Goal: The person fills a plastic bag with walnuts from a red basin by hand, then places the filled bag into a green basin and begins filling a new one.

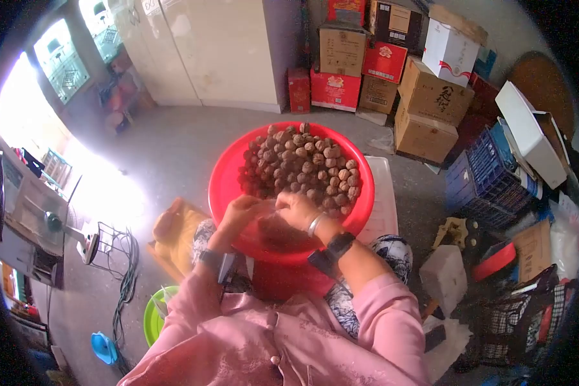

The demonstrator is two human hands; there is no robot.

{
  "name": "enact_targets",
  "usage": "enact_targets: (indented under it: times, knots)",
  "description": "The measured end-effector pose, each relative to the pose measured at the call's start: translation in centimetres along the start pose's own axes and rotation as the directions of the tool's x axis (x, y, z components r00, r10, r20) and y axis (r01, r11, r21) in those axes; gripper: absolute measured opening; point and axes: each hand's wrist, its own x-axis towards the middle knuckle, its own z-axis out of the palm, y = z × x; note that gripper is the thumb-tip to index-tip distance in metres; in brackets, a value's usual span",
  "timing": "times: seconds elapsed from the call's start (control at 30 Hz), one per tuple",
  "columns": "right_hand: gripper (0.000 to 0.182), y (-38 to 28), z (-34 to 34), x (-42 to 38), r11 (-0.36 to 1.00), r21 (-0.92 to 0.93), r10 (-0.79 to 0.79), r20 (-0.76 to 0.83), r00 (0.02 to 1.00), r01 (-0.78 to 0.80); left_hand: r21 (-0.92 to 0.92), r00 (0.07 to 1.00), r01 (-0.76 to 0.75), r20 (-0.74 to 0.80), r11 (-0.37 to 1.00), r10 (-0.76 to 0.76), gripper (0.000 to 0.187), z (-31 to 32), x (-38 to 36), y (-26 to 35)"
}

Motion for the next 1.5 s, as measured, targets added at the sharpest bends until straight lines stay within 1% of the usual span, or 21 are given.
enact_targets:
  times: [0.1, 0.2, 0.3, 0.37, 0.43, 0.47, 0.53, 0.6, 0.63, 0.67, 0.73, 0.83, 0.93, 1.03, 1.1, 1.17, 1.2, 1.23, 1.3, 1.43, 1.5]
  knots:
    - [0.006, -0.7, 0.5, -0.3, 0.998, 0.064, 0.009, -0.016, 1.000, -0.008, 0.043, 0.999, 0.044, 0.007, 0.998, -0.045, 0.021, -0.6, 0.3, -1.1]
    - [0.006, -1.6, 0.5, -0.6, 0.993, 0.120, 0.020, -0.045, 0.999, -0.015, 0.060, 0.998, -0.024, 0.065, 0.998, 0.020, 0.026, -1.7, -0.8, 0.9]
    - [0.006, -1.1, 0.7, -0.3, 0.984, 0.179, 0.036, -0.073, 0.997, -0.022, -0.043, 0.986, 0.028, 0.168, 0.999, -0.020, 0.037, -2.4, -2.1, 2.8]
    - [0.006, -0.2, 0.9, 0.1, 0.979, 0.204, 0.040, -0.082, 0.996, -0.023, 0.089, 0.960, -0.201, 0.216, 0.976, 0.178, 0.046, -2.3, -2.9, 1.9]
    - [0.005, -0.3, 0.7, 0.4, 0.909, 0.409, 0.104, -0.022, 0.994, -0.085, 0.182, 0.965, -0.232, 0.167, 0.956, 0.202, 0.046, -1.5, -3.4, 1.3]
    - [0.005, -0.3, 0.6, 0.3, 0.909, 0.409, 0.102, -0.021, 0.995, -0.084, 0.282, 0.965, -0.257, 0.132, 0.924, 0.228, 0.039, -1.3, -3.7, 1.0]
    - [0.009, -1.9, 0.0, -0.2, 0.771, 0.598, 0.230, 0.060, 0.971, -0.219, 0.379, 0.961, -0.276, 0.100, 0.884, 0.257, 0.032, -1.1, -4.1, 1.3]
    - [0.006, -2.2, -0.2, -0.3, 0.797, 0.569, 0.210, 0.053, 0.976, -0.202, 0.433, 0.972, -0.235, 0.093, 0.870, 0.216, 0.016, -1.1, -4.2, 1.5]
    - [0.006, -2.2, -0.2, -0.3, 0.821, 0.540, 0.190, 0.046, 0.981, -0.184, 0.433, 0.972, -0.234, 0.094, 0.871, 0.215, 0.016, -1.2, -4.1, 1.6]
    - [0.006, -1.6, 0.0, -0.2, 0.820, 0.542, 0.191, 0.046, 0.981, -0.185, 0.503, 0.954, -0.290, 0.088, 0.814, 0.285, 0.011, -1.4, -3.9, 1.7]
    - [0.011, -0.8, 0.3, 0.1, 0.962, 0.260, 0.110, -0.098, 0.989, -0.081, 0.571, 0.932, -0.337, 0.088, 0.748, 0.353, 0.008, -1.7, -3.8, 2.7]
    - [0.012, -1.4, -0.1, -0.4, 0.975, 0.178, 0.152, -0.105, 0.983, -0.132, 0.643, 0.904, -0.381, 0.108, 0.664, 0.414, 0.008, -2.2, -3.8, 3.7]
    - [0.010, -0.4, 0.2, -0.5, 0.968, 0.222, 0.132, -0.071, 0.989, -0.114, 0.642, 0.906, -0.371, 0.094, 0.671, 0.412, 0.010, -2.3, -3.7, 3.7]
    - [0.009, 0.8, 1.1, -0.4, 0.953, 0.239, 0.194, -0.021, 0.981, -0.183, 0.619, 0.947, -0.296, 0.091, 0.727, 0.308, 0.009, -2.4, -3.8, 3.6]
    - [0.009, 1.5, 1.6, -0.4, 0.956, 0.207, 0.223, -0.066, 0.973, -0.206, 0.561, 0.992, -0.127, 0.070, 0.818, 0.106, 0.014, -2.3, -4.1, 3.7]
    - [0.010, 2.1, 1.7, -0.3, 0.957, 0.177, 0.252, -0.116, 0.961, -0.230, 0.540, 0.996, -0.083, 0.064, 0.838, 0.057, 0.017, -2.1, -4.3, 4.5]
    - [0.010, 3.1, 1.8, 0.0, 0.949, 0.241, 0.241, -0.138, 0.961, -0.204, 0.517, 0.999, -0.033, 0.052, 0.855, 0.007, 0.020, -2.0, -4.4, 4.9]
    - [0.010, 4.7, 2.3, 0.4, 0.937, 0.304, 0.230, -0.159, 0.960, -0.174, 0.518, 0.999, -0.033, 0.054, 0.855, 0.006, 0.020, -1.9, -4.4, 4.6]
    - [0.010, 6.1, 3.0, 1.0, 0.914, 0.374, 0.235, -0.170, 0.957, -0.158, 0.574, 0.962, -0.267, 0.108, 0.774, 0.252, 0.028, -1.7, -4.4, 3.6]
    - [0.010, 6.0, 3.2, 1.2, 0.919, 0.344, 0.264, -0.176, 0.949, -0.192, 0.577, 0.952, -0.283, 0.075, 0.766, 0.296, 0.022, -1.0, -3.8, 1.8]
    - [0.010, 5.4, 3.0, 1.1, 0.921, 0.336, 0.263, -0.171, 0.949, -0.195, 0.563, 0.968, -0.252, 0.153, 0.787, 0.201, 0.014, -1.3, -3.1, 0.3]
